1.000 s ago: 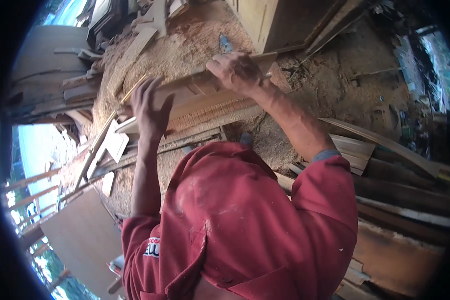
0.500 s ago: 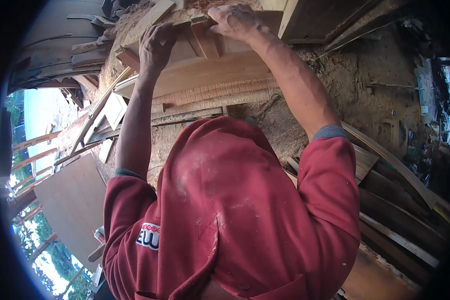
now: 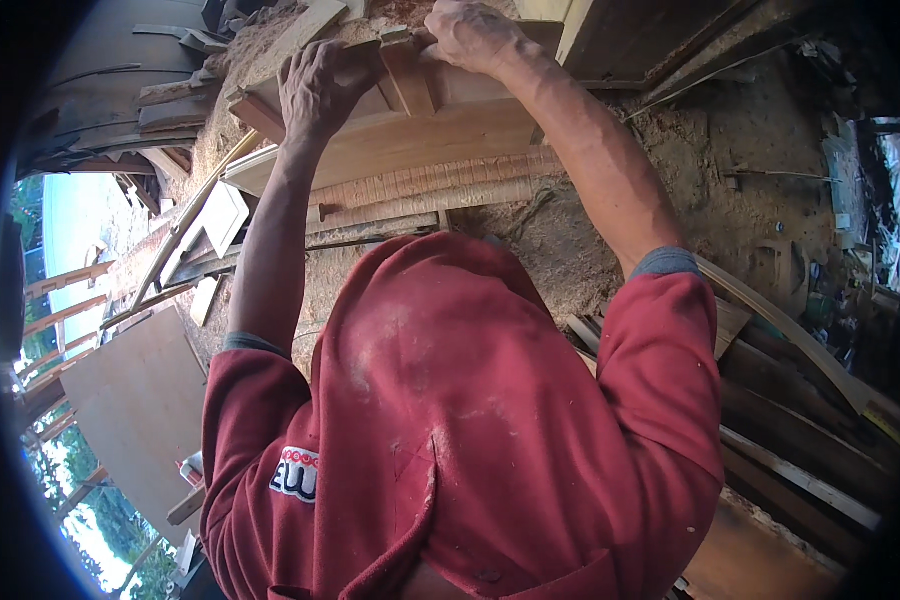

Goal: The person prepares a small wooden panel using a jointer and a handheld planer, then fits and hammers decorative trim pieces onto the edges of a larger wooden structure.

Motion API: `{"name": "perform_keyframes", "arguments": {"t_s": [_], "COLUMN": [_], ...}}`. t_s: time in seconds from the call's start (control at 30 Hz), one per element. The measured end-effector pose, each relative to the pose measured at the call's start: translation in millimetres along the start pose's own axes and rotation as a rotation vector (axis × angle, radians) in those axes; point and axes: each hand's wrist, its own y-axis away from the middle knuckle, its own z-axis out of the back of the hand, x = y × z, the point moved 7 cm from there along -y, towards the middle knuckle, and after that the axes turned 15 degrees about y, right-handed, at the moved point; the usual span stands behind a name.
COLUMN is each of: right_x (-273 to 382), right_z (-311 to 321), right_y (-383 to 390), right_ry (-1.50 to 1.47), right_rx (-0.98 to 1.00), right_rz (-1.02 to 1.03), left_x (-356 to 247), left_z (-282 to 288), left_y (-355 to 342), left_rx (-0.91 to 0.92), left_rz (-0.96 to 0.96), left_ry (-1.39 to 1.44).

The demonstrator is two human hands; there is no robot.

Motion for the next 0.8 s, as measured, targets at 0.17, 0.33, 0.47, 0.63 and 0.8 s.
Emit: {"name": "perform_keyframes", "arguments": {"t_s": [0.17,0.33,0.47,0.63,0.8], "right_x": [-4.4,-43.8,-34.3,-22.4,27.1], "right_z": [30.3,78.1,-28.2,-18.8,18.4], "right_y": [-37.6,-35.4,-8.7,-7.4,14.5], "right_ry": [-0.176,0.008,0.247,-0.262,-0.112], "right_rx": [0.395,-0.370,-0.106,-0.099,0.193], "right_rz": [-0.042,-0.401,-0.246,-0.188,0.077], "left_x": [1.0,-14.9,-27.4,-29.3,-36.6], "left_z": [5.0,5.5,6.7,11.7,24.3], "left_y": [15.9,11.0,8.0,12.9,13.8], "left_rx": [0.026,0.005,-0.009,-0.035,0.063], "left_rz": [0.042,0.044,0.007,0.049,0.133], "left_ry": [-0.061,-0.080,-0.084,-0.065,-0.070]}}
